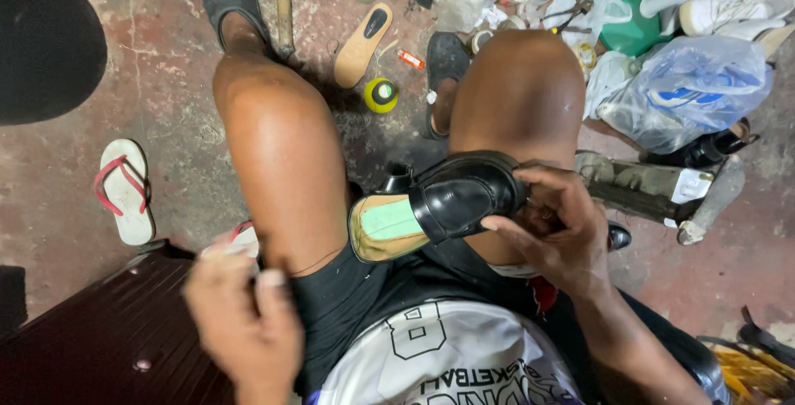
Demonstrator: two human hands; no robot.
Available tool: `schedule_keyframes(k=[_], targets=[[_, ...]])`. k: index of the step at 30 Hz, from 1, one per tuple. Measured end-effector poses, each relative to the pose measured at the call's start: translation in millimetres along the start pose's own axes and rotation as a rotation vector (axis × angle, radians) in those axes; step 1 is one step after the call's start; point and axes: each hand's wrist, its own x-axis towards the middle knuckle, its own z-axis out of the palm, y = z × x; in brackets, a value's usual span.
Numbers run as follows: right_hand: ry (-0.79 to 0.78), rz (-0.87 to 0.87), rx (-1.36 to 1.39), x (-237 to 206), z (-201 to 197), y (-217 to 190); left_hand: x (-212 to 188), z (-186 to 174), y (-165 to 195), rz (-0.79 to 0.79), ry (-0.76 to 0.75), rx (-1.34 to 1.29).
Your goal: The person sits on the floor and stitches a black shoe using a needle and thread. They repeatedly push the needle through the shoe's upper and pull the thread to secure the seam.
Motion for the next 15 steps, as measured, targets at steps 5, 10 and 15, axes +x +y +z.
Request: schedule_keyframes(k=[5, 10, 15], targets=[[-0.09, -0.039, -0.07, 1.1, -15.7, -18.7, 40.6, 39.3, 76.5, 0.039, -0.466, -0.236], [-0.491, 0.416, -0.597, 5.8, -67.7, -37.7, 48.0, 54.8, 80.0, -0.004, -0.504, -0.224], [-0.14, -0.13, -0.267, 4.9, -57.1, -15.3, 35.4, 71.5, 81.0, -0.058, -0.399, -0.321]])
